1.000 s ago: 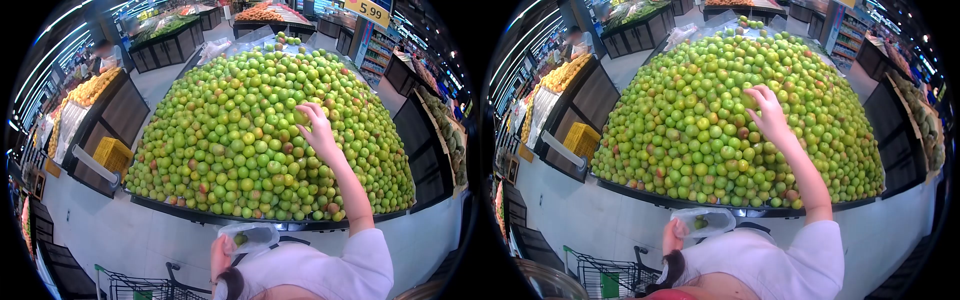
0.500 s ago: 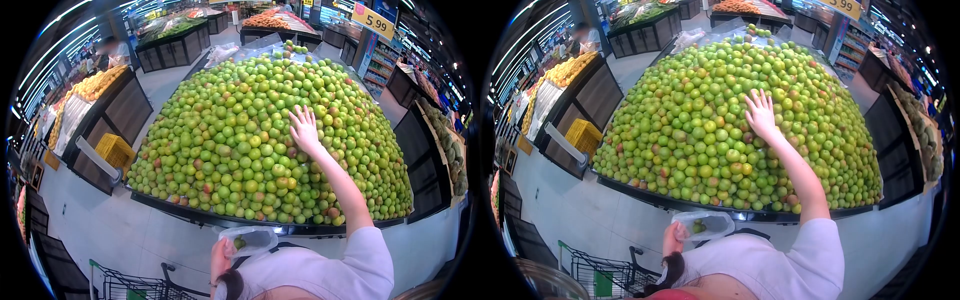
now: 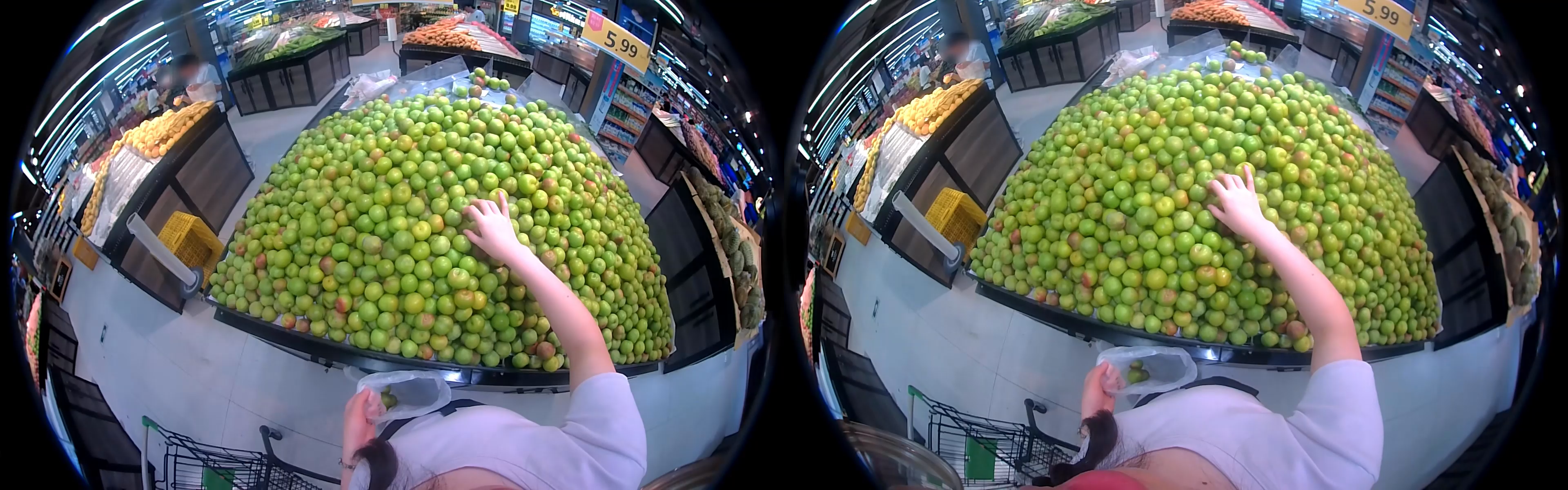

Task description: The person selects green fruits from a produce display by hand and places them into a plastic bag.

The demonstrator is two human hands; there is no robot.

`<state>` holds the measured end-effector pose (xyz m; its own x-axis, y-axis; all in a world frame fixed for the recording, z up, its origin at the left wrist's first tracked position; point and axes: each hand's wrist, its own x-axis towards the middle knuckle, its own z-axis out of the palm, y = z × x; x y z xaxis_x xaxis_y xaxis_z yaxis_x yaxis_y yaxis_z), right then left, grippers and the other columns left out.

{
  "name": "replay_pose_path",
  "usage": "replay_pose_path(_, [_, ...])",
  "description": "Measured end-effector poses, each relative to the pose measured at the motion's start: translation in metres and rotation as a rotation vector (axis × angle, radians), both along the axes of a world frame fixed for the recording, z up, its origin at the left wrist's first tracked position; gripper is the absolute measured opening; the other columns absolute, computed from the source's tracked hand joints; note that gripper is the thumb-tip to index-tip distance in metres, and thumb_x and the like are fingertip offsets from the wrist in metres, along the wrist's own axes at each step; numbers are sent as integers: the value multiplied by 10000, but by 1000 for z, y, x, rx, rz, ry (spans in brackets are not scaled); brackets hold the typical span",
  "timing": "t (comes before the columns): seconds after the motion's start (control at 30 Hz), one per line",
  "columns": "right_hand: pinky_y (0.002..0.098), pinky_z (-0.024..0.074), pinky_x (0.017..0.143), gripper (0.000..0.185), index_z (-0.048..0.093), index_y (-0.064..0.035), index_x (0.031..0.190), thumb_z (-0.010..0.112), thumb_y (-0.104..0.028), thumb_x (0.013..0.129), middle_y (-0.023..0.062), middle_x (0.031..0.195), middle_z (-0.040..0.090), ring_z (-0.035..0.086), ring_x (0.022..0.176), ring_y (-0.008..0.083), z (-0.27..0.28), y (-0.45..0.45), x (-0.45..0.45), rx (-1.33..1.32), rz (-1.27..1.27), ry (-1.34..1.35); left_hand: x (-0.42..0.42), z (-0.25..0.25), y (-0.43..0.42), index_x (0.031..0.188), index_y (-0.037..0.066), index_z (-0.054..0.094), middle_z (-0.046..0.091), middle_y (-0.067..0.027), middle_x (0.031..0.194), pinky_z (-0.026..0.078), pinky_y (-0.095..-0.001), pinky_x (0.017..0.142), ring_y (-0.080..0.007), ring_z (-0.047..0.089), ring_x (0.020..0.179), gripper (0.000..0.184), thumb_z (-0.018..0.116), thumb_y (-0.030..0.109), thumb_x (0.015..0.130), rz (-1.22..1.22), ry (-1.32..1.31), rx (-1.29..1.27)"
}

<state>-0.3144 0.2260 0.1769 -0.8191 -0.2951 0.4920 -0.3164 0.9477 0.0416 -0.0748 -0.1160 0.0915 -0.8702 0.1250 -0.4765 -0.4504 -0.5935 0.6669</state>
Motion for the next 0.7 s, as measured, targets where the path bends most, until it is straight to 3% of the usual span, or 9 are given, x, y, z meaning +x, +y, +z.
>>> replay_pose_path(0.13, [488,133,1058,374,481,-57,1032,611,-236,731,111,1083,471,431,1082,265,-10,1,1,-87,23,88,2,3,5,665,123,398,367,39,557,329,-270,542,-86,336,495,219,456,212,857,36,-43,-54])
replay_pose_path(0.57, [514,127,1052,295,559,-115,953,610,-271,708,127,1097,468,429,1044,288,-4,5,0,18,31,82,10,5,10,694,95,438,387,29,573,346,-270,535,-96,368,499,180,461,182,849,80,-59,-73])
replay_pose_path(0.7, [500,137,1055,265,582,-125,915,615,-291,711,126,1106,474,427,1059,287,0,11,2,1,81,57,11,-23,6,735,64,512,489,5,647,365,-247,526,-88,450,559,169,493,175,861,60,-44,33])
